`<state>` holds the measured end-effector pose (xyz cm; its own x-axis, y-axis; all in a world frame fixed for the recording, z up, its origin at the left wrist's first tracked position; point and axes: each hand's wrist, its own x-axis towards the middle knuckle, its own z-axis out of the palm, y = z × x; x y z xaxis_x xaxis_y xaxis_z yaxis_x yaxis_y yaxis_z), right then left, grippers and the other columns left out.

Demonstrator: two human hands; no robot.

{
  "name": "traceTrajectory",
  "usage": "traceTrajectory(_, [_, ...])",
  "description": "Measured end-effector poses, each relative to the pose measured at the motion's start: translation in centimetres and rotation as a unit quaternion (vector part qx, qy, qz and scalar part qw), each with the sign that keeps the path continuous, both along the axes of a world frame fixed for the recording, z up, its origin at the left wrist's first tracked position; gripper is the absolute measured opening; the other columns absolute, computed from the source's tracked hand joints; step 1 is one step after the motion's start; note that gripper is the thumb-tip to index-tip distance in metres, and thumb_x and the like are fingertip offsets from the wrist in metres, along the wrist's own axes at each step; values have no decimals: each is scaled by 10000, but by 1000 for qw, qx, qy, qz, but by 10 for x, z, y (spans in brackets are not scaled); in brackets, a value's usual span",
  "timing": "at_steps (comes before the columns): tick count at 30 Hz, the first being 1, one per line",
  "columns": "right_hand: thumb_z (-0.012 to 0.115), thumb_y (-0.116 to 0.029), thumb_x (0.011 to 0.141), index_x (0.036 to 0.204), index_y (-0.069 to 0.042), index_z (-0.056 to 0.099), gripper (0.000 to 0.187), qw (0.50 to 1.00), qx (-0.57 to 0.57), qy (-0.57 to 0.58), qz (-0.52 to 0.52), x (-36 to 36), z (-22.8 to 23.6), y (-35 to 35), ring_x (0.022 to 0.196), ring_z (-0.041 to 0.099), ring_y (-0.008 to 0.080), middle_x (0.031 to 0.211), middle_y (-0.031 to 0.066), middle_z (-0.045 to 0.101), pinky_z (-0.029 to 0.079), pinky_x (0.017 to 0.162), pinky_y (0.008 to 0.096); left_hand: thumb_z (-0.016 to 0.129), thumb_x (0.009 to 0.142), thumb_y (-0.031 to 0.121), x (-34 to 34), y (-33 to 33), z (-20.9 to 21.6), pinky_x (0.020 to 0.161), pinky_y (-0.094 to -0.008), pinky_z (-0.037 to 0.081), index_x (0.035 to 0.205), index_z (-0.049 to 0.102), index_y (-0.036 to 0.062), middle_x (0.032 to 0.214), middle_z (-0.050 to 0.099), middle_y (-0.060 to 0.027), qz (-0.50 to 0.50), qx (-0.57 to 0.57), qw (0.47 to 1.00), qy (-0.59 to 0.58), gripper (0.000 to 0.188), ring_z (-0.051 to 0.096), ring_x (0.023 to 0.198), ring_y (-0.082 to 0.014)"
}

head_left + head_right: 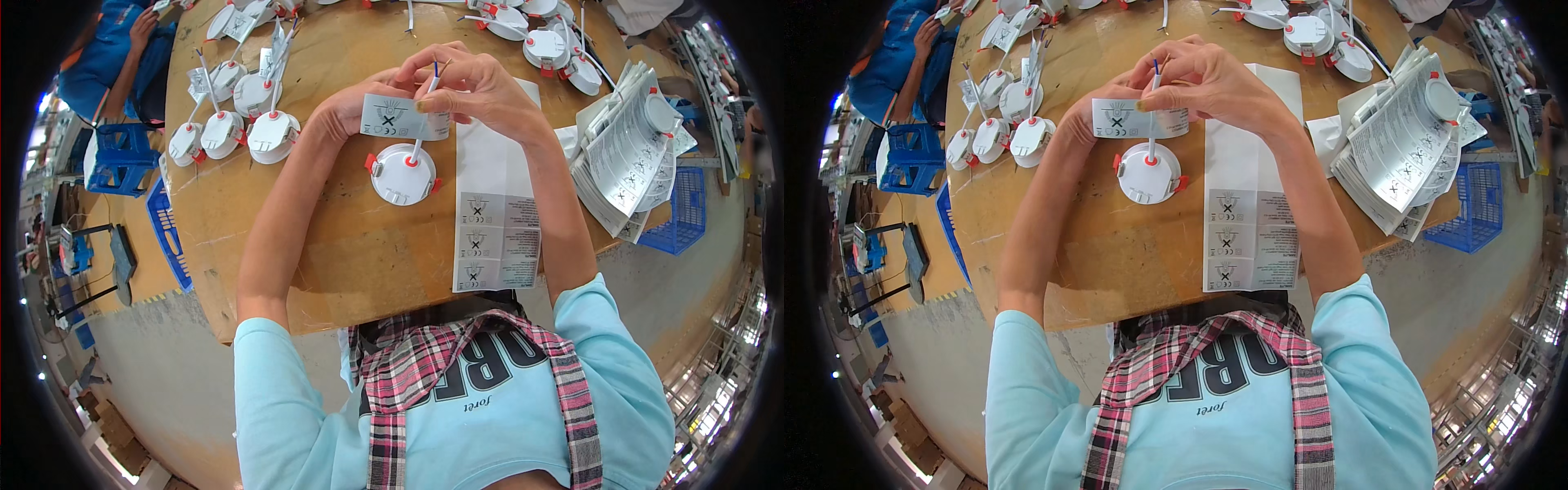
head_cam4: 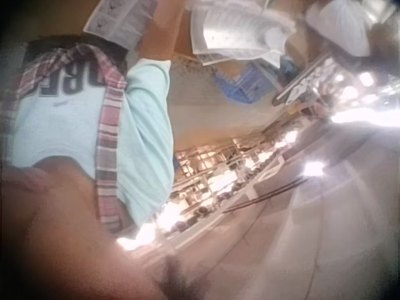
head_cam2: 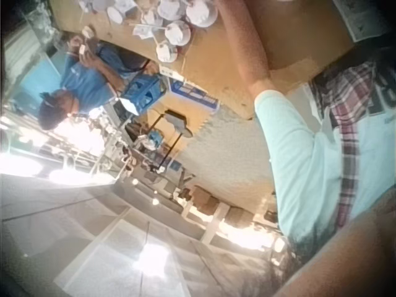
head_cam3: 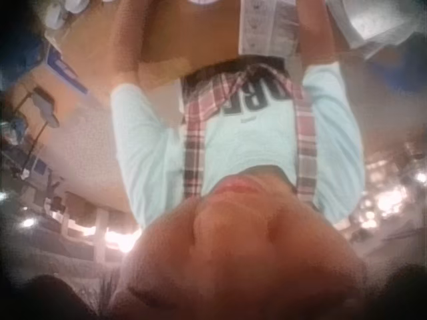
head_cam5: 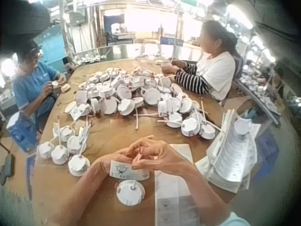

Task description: Attaching adhesive compliance labels to the cables of LED light fixtures.

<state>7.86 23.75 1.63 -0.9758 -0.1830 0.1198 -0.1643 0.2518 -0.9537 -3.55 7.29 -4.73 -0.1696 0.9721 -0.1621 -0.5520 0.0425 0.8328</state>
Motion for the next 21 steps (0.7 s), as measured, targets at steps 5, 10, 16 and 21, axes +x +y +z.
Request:
traceTrajectory(5, [726,-229,769,773,-74,696,158,998,30,46,5,-1,-5,1,1049,477,143,1027,6,616,369,897,308,627,841,196,-5,-4,-5,843,-277,510,1229,500,25,1128,590,-59,-52,54,996,48,443,598,986,-133])
traceTrajectory(10, [731,-254,769,768,-66,684,194,993,88,78,-18,-2,-4,-3,1012,464,143,992,-15,602,347,895,306,642,843,210,-1,-11,3,788,-248,510,1065,595,37,957,634,-16,22,-32,995,91,285,610,868,-79])
traceTrajectory(16, [745,-220,750,790,-61,684,175,980,138,117,-84,1,-1,-9,982,459,154,963,-18,581,346,886,300,651,859,216,-1,-22,15,755,-226,510,1008,606,32,921,641,-14,74,-19,992,99,242,618,818,-67])
traceTrajectory(21, [746,-191,739,798,-59,675,161,971,167,131,-108,2,3,-13,955,453,164,938,-11,562,348,879,298,640,861,172,-1,-30,16,694,-202,482,936,616,49,865,620,18,113,-14,988,108,146,582,763,-32])
